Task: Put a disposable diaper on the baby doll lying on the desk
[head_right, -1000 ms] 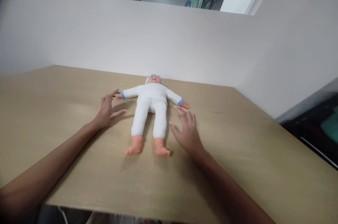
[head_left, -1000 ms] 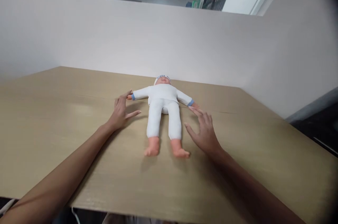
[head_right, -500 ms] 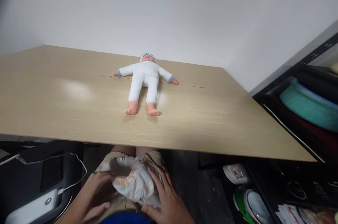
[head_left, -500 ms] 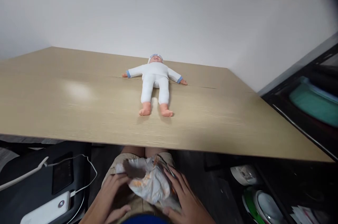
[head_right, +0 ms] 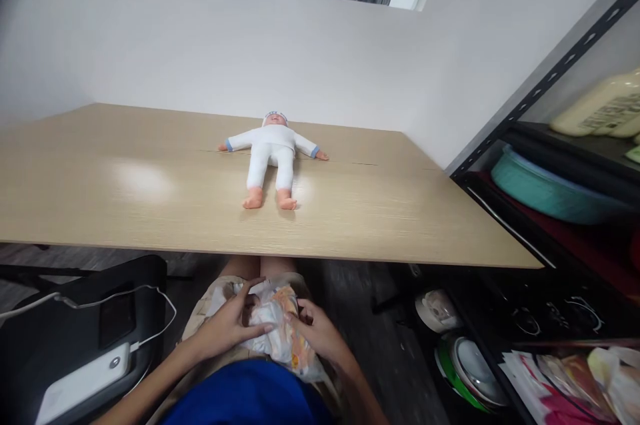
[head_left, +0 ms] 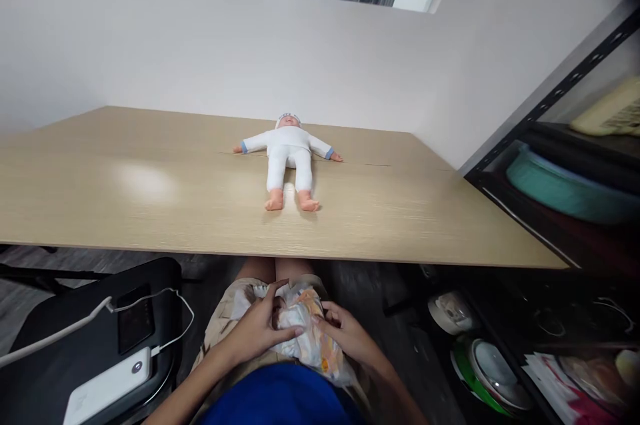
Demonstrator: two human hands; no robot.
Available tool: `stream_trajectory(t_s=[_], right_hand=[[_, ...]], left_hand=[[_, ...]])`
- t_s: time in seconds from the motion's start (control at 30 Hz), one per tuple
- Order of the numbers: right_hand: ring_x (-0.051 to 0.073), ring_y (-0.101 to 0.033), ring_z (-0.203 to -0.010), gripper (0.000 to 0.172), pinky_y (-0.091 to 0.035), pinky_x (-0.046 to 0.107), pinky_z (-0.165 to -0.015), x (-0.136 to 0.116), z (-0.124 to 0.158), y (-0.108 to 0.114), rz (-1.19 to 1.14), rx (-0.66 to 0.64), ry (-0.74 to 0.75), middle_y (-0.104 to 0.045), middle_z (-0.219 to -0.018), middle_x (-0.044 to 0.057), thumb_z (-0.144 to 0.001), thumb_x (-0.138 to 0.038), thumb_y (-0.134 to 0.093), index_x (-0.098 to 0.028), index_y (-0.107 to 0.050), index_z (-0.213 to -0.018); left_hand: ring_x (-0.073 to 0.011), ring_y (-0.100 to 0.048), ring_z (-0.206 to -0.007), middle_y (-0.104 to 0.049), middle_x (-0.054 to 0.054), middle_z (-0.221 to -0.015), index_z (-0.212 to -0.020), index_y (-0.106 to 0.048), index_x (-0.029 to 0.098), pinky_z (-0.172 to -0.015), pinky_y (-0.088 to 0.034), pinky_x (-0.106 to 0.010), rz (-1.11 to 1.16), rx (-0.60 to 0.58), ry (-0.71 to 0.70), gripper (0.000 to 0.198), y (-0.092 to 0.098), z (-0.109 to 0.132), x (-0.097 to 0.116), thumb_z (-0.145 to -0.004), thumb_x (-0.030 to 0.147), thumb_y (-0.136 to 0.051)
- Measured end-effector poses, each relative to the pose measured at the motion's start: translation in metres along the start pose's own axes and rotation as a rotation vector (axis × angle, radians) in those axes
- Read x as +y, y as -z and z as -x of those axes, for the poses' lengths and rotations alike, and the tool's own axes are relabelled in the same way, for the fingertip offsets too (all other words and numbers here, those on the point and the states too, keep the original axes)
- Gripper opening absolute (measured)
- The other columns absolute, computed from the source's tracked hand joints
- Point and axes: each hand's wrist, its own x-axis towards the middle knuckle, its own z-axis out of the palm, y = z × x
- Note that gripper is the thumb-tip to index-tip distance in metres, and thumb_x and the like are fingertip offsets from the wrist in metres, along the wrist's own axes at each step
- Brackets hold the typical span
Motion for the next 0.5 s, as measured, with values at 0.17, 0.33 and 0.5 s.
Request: stream_trajectory(t_s=[0.17,0.33,0.5], right_hand=[[0.019,-0.058,-0.080,0.050,-0.050,0.030,-0.075,-0.052,0.066,0.005,0.093,-0.092,0.083,-0.062,-0.083,0.000,-0.085,-0.069,-0.085,-0.021,-0.079,-0.096],[0.016,-0.061,-0.076,0.039,-0.044,0.028,-0.068,-0.085,0.119,-0.003,0.243,-0.323,0.249,-0.069,-0.088,0.003,-0.094,-0.066,-0.081,-0.029,-0.090,-0.091],[0.026,-0.073,-0.101,0.063,-0.053,0.037,-0.094,-0.075,0.056,-0.002,0.179,0.017,0.211,-0.080,-0.104,0.010,-0.109,-0.074,-0.048,-0.022,-0.083,-0.104]], left_hand=[[-0.0341,-0.065,-0.137,-0.062,-0.014,-0.157,-0.174,-0.036,0.035,-0.118,-0.055,-0.049,0.095,-0.114,-0.112,0.097,0.009,0.040,0.013,-0.091,0.045,-0.086],[-0.0311,-0.070,-0.124,-0.077,-0.008,-0.128,-0.154,-0.064,0.045,-0.112,-0.057,-0.047,-0.124,-0.160,-0.153,0.052,0.025,0.104,0.016,-0.103,0.035,-0.071],[-0.0300,-0.071,-0.107,-0.080,-0.011,-0.109,-0.112,-0.088,0.037,-0.098,-0.057,-0.042,-0.093,-0.103,-0.230,0.040,0.017,0.110,-0.006,-0.111,0.060,-0.056]])
